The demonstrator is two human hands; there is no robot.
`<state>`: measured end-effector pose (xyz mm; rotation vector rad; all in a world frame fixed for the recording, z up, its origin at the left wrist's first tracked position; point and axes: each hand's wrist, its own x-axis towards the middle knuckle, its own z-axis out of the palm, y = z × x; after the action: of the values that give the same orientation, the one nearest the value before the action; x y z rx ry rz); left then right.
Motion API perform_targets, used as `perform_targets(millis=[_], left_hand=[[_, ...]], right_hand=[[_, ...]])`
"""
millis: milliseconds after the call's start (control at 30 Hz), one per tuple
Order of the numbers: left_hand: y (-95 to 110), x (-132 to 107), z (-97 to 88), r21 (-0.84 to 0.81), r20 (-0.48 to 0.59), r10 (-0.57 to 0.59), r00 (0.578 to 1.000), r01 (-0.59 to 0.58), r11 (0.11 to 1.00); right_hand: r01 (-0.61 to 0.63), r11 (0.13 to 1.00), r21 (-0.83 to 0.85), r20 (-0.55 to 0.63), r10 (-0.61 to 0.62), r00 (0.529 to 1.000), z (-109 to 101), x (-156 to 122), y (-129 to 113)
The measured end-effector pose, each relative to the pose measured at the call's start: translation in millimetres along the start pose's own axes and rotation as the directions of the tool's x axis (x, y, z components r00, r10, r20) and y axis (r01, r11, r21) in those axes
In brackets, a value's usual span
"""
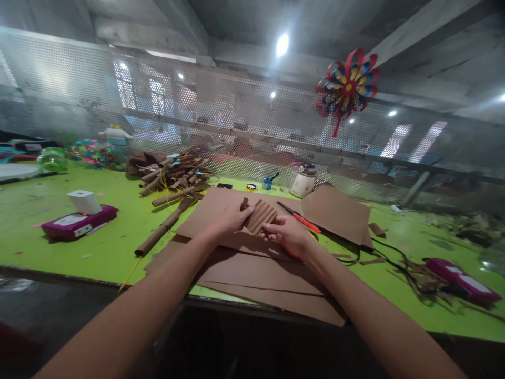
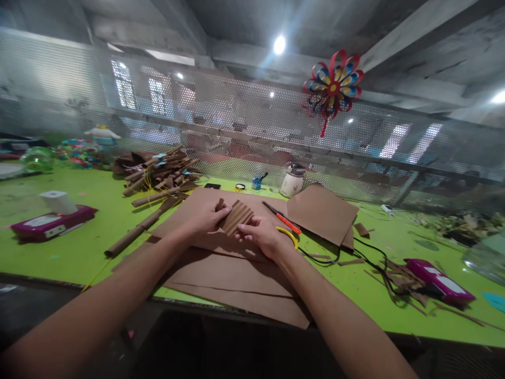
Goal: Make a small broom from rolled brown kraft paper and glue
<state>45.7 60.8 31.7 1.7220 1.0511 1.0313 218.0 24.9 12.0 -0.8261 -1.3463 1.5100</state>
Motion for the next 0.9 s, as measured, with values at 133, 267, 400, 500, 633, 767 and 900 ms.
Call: perform_targets(millis=[133,267,400,500,633,767,900], left_hand=[[6.9,-6.0,1.0,-0.169,0.098,-0.046,0.994,0.062,0.984],[6.6,-5.7,0.5,-0.3,0.143,-0.095,0.985,0.135,0.944],[0.4,0.0,1.4,-0.413,0.142,-0.124,0.982,0.172,0.894],[-2.0,2.3,2.5,-0.441,0.118,-0.144,0.983,0.182,0.879],[1.6,0.2,3.6,-0.397,0.084,-0.132,0.988,0.155,0.905],[8.0,-2.8,4.6,-0.35,0.053,-0.118,0.992,0.129,0.928],[10.2,-3.6,4.9,-0.31,0.006,-0.134,0.991,0.129,0.942]], right_hand=[[0.052,0.998,0.035,-0.052,-0.05,0.997,-5.8,4.3,3.7],[0.102,0.993,0.053,-0.083,-0.097,0.992,-11.0,7.6,5.4],[0.136,0.991,0.013,-0.096,-0.134,0.986,-10.0,7.4,4.6],[0.138,0.99,-0.037,-0.11,-0.142,0.984,-8.7,7.4,6.0],[0.112,0.993,-0.046,-0.123,-0.117,0.986,-9.0,8.4,9.4],[0.103,0.994,-0.037,-0.093,-0.106,0.99,-9.6,7.4,8.2],[0.095,0.996,-0.004,-0.086,-0.095,0.992,-8.6,4.3,1.5]])
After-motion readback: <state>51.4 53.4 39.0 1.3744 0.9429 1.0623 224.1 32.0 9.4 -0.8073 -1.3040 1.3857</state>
